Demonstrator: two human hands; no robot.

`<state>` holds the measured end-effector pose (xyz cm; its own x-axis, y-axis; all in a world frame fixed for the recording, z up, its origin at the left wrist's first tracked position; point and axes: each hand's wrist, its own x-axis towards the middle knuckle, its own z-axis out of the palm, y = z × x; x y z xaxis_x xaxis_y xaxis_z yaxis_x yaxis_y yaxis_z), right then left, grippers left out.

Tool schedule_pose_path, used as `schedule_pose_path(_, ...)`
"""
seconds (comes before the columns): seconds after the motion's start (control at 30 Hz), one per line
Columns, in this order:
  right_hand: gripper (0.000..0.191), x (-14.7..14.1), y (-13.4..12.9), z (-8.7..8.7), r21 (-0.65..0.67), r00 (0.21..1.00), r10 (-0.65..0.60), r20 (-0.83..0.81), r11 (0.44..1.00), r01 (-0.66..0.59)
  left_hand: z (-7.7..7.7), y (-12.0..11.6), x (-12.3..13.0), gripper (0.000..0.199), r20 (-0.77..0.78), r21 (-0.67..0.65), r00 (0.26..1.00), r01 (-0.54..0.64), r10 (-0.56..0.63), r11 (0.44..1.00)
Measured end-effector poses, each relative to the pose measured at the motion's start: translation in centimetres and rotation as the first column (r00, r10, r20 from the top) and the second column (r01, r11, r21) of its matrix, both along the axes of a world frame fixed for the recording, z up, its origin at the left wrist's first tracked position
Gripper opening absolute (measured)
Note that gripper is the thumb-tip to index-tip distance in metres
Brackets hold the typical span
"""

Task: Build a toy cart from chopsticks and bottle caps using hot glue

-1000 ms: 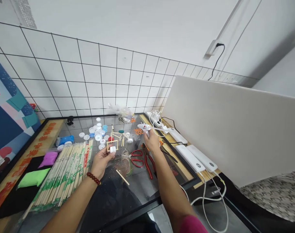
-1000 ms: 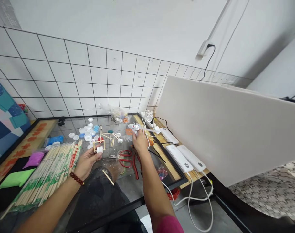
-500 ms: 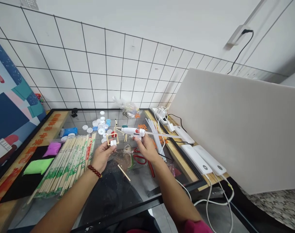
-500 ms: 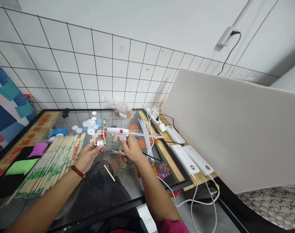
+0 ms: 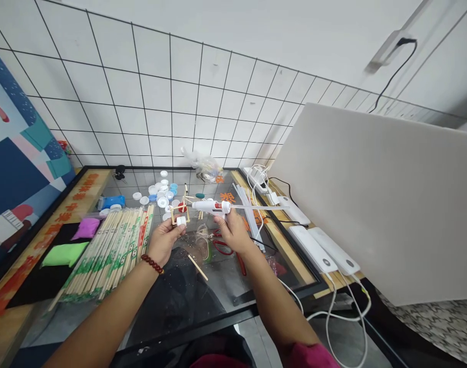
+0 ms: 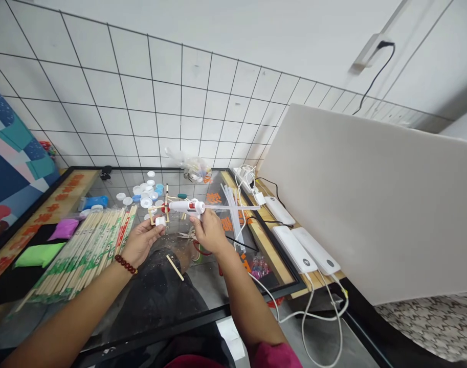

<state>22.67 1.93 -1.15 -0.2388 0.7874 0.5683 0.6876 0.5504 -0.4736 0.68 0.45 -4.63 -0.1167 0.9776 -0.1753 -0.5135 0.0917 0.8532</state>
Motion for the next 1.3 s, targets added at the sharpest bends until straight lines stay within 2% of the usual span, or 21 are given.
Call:
schedule_pose_path(0.47, 0.036, 0.07, 0.11, -0.05, -0.045, 1.000, -0.014, -0.019, 0.999, 0.014, -0.06, -0.04, -0.06, 0.050, 0.001, 0.043, 0.999, 0.044, -0.044, 0.998)
schedule_pose_path(1.0, 0.032, 0.18, -0.14, 0.33, -0.046, 0.997, 0.012, -0.073, 0.999, -0.015, 0.25, -0.12, -0.16, 0.048, 0.022, 0.008, 0.999, 0.039, -0.039, 0.999)
schedule_pose_path(1.3, 0.035, 0.28, -0.05, 0.22, -0.036, 1.000, -0.008, -0.018, 0.999, 0.007, 0.23, -0.16, -0.19, 0.047, 0.029, 0.010, 0.999, 0.030, -0.031, 0.999)
